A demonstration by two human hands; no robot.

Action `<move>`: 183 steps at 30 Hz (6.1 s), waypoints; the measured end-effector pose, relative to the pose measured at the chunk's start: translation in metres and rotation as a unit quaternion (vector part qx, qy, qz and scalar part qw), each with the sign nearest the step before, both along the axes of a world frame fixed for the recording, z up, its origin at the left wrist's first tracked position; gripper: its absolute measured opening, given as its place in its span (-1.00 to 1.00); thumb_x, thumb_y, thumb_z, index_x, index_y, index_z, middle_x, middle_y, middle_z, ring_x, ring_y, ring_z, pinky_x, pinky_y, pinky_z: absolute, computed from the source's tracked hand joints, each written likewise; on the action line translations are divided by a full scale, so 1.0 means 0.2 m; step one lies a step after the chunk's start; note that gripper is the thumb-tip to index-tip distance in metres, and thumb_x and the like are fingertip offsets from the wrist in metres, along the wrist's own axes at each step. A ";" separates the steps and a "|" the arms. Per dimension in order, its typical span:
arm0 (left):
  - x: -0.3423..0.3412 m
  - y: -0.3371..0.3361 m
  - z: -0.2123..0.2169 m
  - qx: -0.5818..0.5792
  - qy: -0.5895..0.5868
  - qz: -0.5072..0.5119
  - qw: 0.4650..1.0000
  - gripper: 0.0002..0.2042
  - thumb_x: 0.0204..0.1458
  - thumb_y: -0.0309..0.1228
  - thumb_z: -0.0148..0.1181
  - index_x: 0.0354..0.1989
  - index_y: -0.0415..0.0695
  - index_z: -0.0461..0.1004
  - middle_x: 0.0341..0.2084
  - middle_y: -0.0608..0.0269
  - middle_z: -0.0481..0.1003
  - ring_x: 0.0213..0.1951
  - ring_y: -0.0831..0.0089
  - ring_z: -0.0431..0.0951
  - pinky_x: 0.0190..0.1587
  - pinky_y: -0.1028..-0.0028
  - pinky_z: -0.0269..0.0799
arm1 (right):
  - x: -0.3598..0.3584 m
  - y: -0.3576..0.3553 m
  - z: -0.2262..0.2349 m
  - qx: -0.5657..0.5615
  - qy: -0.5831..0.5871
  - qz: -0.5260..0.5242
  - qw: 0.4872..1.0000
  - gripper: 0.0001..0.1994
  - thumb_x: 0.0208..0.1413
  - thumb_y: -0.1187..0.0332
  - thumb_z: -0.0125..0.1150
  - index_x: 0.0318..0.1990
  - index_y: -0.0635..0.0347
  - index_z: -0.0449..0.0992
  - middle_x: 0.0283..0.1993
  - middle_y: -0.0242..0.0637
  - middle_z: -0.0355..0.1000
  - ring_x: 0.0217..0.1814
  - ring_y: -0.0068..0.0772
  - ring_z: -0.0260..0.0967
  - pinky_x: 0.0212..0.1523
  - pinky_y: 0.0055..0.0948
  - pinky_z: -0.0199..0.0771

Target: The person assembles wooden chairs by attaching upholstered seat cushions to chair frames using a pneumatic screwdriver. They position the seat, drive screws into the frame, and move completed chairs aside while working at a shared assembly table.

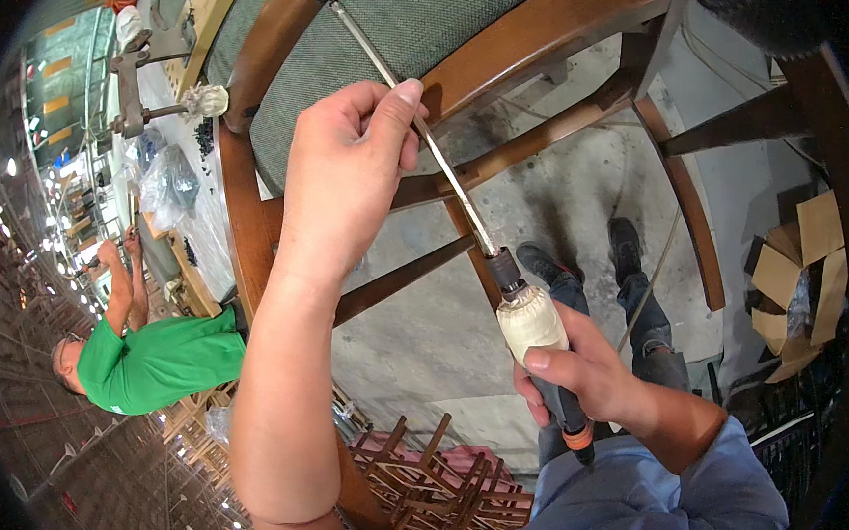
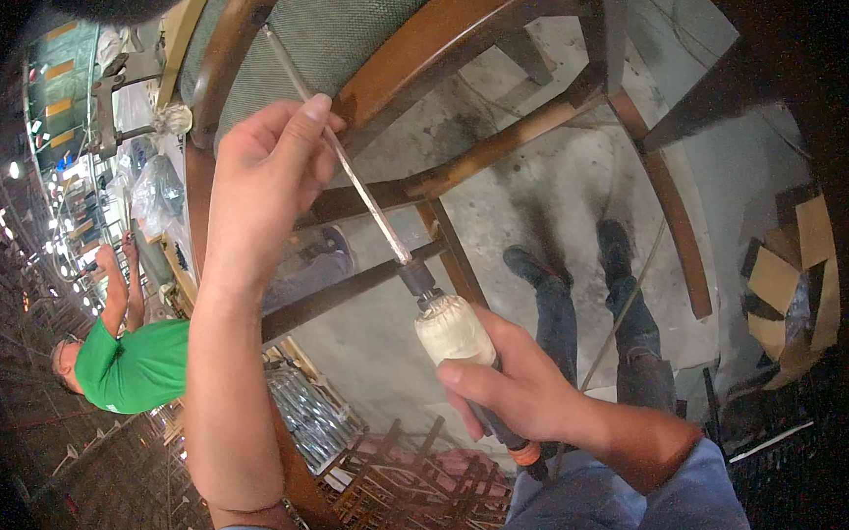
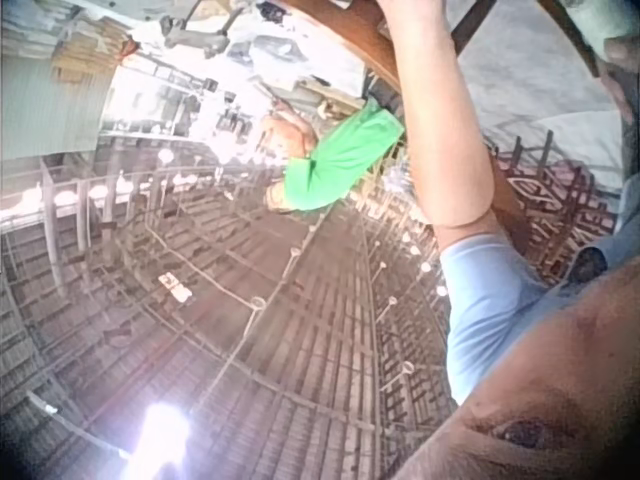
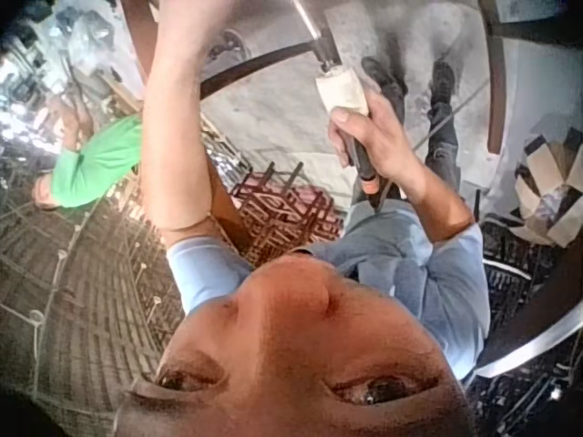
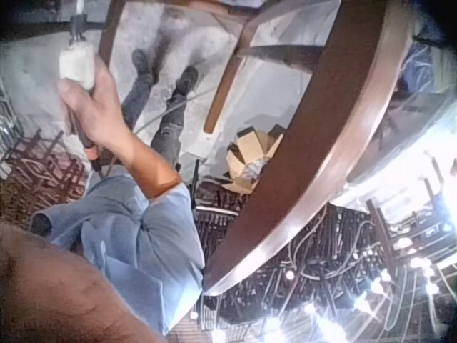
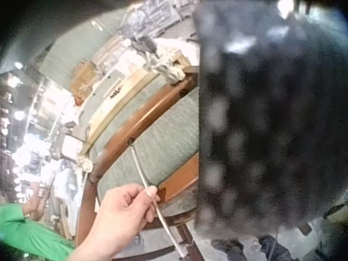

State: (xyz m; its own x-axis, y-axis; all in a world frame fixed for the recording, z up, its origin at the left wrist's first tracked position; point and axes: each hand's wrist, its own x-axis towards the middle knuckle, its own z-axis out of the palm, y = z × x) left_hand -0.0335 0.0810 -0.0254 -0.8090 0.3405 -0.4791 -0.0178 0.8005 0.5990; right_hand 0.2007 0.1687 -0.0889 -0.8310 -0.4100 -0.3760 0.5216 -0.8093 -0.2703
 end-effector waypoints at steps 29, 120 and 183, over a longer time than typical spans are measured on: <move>-0.02 0.05 0.04 -0.003 -0.036 0.018 0.999 -0.68 0.26 -0.24 0.11 -0.36 -0.27 0.54 -0.68 0.41 0.40 -0.57 0.66 0.29 -0.47 0.54 0.22 | -0.04 0.06 0.02 0.001 -0.024 0.028 0.999 -0.66 0.19 0.25 0.19 -0.02 0.24 0.28 -0.51 -0.29 0.37 -0.62 -0.50 0.35 -0.58 -0.49 0.38; -0.19 -0.14 0.09 0.039 -0.040 0.098 0.994 -0.65 0.10 -0.10 0.32 -0.49 -0.16 0.53 -0.72 0.51 0.23 -0.62 0.66 0.23 -0.55 0.57 0.13 | 0.28 0.09 -0.35 0.134 0.090 0.086 0.983 -0.66 0.13 0.42 0.23 0.02 0.24 0.30 -0.37 -0.36 0.39 -0.52 -0.56 0.38 -0.53 -0.48 0.41; 0.12 0.03 0.01 -0.099 0.280 -0.234 0.926 -0.12 -0.02 -0.30 0.38 0.41 -0.35 0.00 0.45 -0.24 -0.14 0.47 -0.17 -0.13 0.45 -0.02 -0.07 | 0.01 -0.30 0.00 0.117 -0.035 0.097 0.988 -0.63 0.31 0.24 0.04 0.15 0.26 0.27 -0.36 -0.31 0.36 -0.55 -0.51 0.34 -0.58 -0.46 0.38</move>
State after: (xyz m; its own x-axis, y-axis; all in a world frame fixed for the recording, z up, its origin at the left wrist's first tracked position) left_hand -0.0096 0.0867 -0.0235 -0.7351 0.6673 -0.1196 0.6280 0.7368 0.2505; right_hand 0.2021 0.1083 -0.0885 -0.7136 -0.4548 -0.5329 0.6851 -0.6119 -0.3952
